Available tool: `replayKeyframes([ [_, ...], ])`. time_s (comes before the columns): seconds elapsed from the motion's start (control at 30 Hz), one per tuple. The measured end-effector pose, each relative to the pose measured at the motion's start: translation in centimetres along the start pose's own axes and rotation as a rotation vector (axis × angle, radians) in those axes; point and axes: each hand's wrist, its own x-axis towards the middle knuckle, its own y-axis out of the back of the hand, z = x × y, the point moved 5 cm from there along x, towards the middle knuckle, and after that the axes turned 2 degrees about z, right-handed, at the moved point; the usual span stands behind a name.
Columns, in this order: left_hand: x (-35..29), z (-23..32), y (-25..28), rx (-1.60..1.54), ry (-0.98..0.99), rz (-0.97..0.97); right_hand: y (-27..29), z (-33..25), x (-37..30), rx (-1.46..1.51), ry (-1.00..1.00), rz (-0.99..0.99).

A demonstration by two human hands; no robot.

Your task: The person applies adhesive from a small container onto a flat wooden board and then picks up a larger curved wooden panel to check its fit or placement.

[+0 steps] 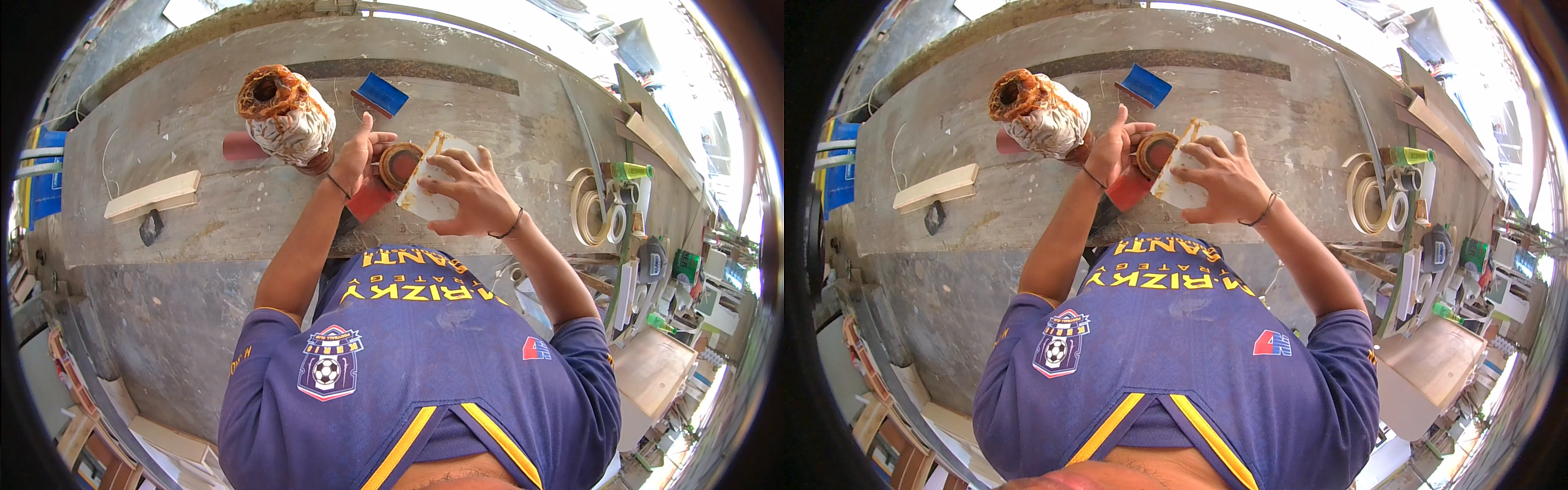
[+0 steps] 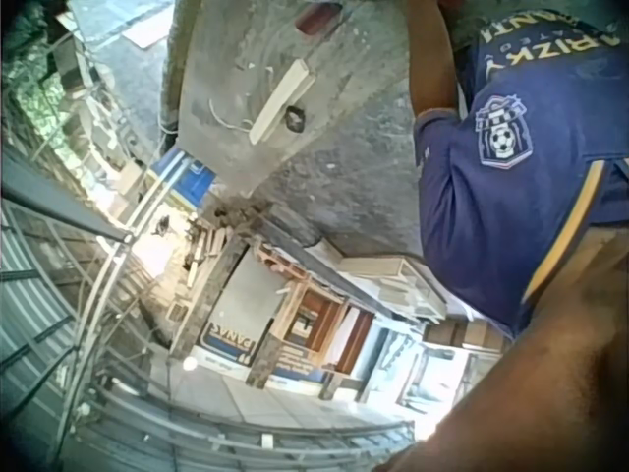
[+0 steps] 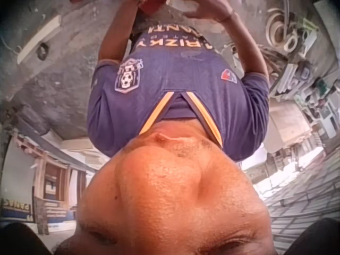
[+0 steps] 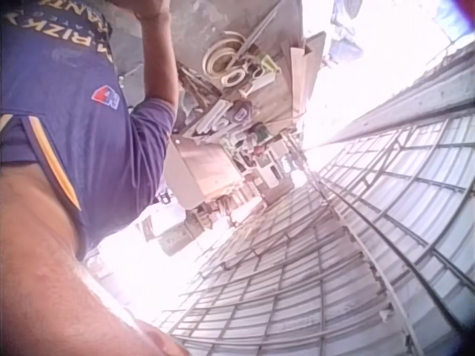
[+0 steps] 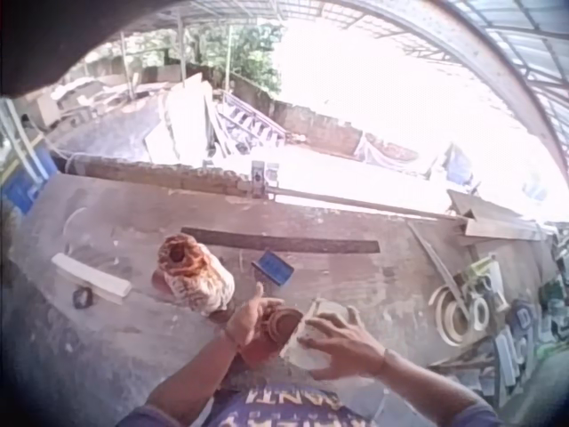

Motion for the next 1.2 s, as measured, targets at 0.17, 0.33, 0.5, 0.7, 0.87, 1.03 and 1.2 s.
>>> replayKeyframes([
  [0.17,-1.4,-0.8,1.5,0.014,0.004,0.045,-0.3,-0.6,1.3,0.008,-0.109,0.031],
  [0.33,-3.4,-1.2,1.0,-0.039,0.062,-0.003,-0.8,-0.8,2.3,0.017,-0.068,0.012],
  [0.5,-2.5,-2.8,1.3,-0.169,0.033,-0.082,-1.5,-0.8,3.5,-0.023,0.001,0.001],
  [0.7,-2.8,-3.4,1.8,-0.366,0.006,-0.191,-2.2,-0.8,4.6,-0.054,0.029,-0.010],
  [0.87,-2.8,-3.3,2.0,-0.372,-0.001,-0.232,-2.3,-0.6,4.2,-0.064,-0.013,-0.061],
  [1.03,-2.9,-3.3,1.9,-0.341,-0.009,-0.214,-1.0,-0.7,3.9,-0.057,-0.018,-0.088],
  [1.2,-2.6,-3.4,2.0,-0.410,0.013,-0.217,-1.5,-1.1,5.2,-0.066,0.037,-0.043],
])
